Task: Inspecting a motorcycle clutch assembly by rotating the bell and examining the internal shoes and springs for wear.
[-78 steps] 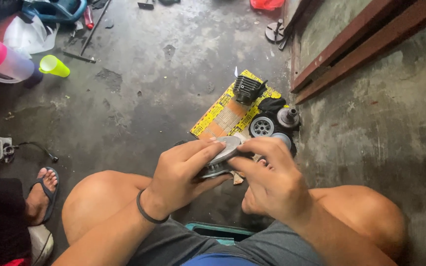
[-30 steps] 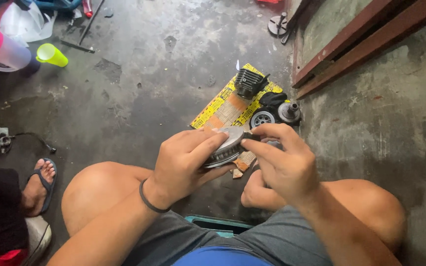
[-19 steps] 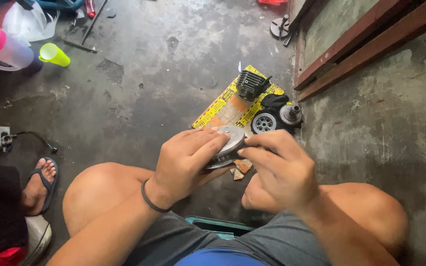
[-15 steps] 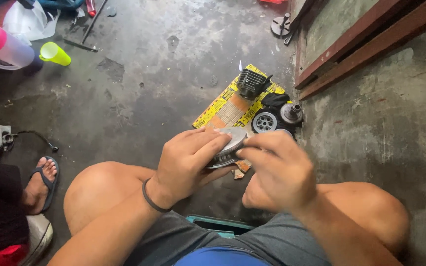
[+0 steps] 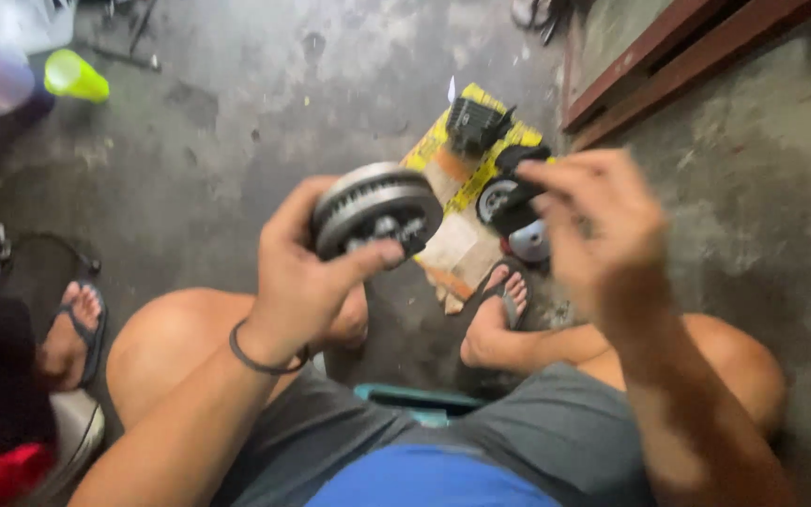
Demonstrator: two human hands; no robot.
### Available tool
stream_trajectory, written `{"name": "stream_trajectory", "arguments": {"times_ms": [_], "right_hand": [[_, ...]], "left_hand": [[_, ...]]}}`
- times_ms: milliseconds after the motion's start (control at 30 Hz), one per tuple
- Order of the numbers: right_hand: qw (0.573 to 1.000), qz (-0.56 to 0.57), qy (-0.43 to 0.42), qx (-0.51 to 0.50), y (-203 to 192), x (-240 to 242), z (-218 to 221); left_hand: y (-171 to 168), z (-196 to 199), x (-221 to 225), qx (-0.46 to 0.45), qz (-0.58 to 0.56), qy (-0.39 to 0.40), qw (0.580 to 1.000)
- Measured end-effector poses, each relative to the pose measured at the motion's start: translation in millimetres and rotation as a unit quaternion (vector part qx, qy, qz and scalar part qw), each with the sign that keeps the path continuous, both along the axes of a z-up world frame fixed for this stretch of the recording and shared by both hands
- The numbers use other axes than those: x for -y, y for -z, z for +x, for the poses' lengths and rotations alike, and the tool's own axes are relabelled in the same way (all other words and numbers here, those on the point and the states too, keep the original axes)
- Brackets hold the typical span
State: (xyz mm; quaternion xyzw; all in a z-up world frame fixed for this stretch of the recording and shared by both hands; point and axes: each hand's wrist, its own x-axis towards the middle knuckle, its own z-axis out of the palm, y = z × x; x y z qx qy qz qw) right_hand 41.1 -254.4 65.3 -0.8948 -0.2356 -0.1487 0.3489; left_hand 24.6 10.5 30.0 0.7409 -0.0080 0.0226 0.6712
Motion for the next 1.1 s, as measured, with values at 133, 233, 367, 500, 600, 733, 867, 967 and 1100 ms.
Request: {"name": "stream_trajectory", "arguments": {"times_ms": [133,233,367,500,600,733,867,967,1100], "right_hand": [[0.997,0.070,0.025,-0.019,4,-9,-11],[0.967,0.218,0.021,-0.130,5,-21,-16],[0.941,0.268,-0.004,-0.206,5,-31,-31],[0.986,0.107,-0.115,-0.064,15,-33,-30],[0.986,0.127,-0.100,-0.028,19,-46,-36],[0.990,0.120,-0.058,-0.041,19,-41,-36],[0.985,0.164,-0.014,-0.043,13,-43,-32],[0.987,0.143,0.016,-0.076,17,-44,-32],[0.994,0.087,0.005,-0.067,10,-54,-36]], "left_hand": [[14,-2,7,-0.043,-0.169,0.019,0.984],[23,-5,20,-0.087,-0.320,0.007,0.943],[14,-16,29,-0.133,-0.377,0.009,0.917],[14,-15,30,-0.181,-0.479,0.012,0.859],[11,-17,22,-0.192,-0.570,0.088,0.794],[10,-15,22,-0.133,-0.471,0.095,0.867],[12,-10,22,-0.055,-0.243,0.092,0.964],[13,-11,21,-0.006,0.006,0.169,0.986],[32,-17,31,0.165,0.246,0.142,0.945]]}}
